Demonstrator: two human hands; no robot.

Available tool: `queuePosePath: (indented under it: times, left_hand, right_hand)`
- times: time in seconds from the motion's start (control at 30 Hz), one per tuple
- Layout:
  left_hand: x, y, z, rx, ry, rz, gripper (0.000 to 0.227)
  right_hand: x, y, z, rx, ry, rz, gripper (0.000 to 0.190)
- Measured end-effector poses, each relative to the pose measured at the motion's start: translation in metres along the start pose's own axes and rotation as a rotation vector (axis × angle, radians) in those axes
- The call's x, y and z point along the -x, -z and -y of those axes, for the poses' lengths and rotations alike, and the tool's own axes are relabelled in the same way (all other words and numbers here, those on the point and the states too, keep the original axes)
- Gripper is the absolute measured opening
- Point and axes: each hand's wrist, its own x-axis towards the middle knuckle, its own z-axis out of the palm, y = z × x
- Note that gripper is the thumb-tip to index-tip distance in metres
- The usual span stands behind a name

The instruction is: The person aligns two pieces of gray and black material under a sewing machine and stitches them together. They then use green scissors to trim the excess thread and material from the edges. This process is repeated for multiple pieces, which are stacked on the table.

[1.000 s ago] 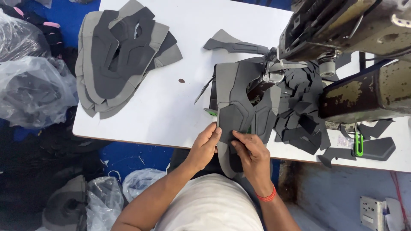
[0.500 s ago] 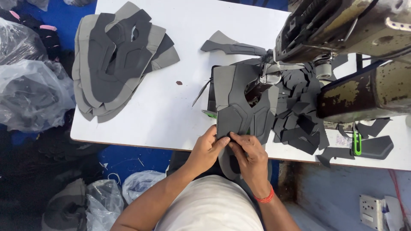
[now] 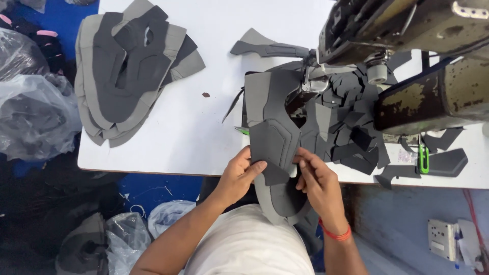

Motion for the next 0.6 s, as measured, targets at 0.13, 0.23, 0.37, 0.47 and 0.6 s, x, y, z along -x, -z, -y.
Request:
queuePosePath:
  times: [0.13,0.23,0.37,0.47,0.6]
  left_hand:
    - [0.000,-0.002,-0.004,-0.067,0.046,-0.039,0.036]
    - [0.003,-0.003,-0.005,-0.112,0.016,-0.087,0.033]
    - [0.002,-0.005,-0.007,-0.175,0.017,-0.139,0.032]
    - [0.002,-0.007,-0.007,-0.203,0.019,-0.144,0.030]
    - [0.001,-0.008,-0.008,-0.216,0.023,-0.149,0.029]
  right_hand:
    - [0.001,0.006,-0.007,-0.082,-0.138,0.118,0.042]
    - [0.002,0.008,-0.011,-0.052,-0.028,0.174,0.048]
    - [0.001,0.009,-0.006,-0.030,-0.034,0.179,0.048]
    - [0.002,0.011,-0.007,-0.043,-0.043,0.181,0.050]
    - [-0.001,0.008,-0.012,-0.090,-0.014,0.156,0.060]
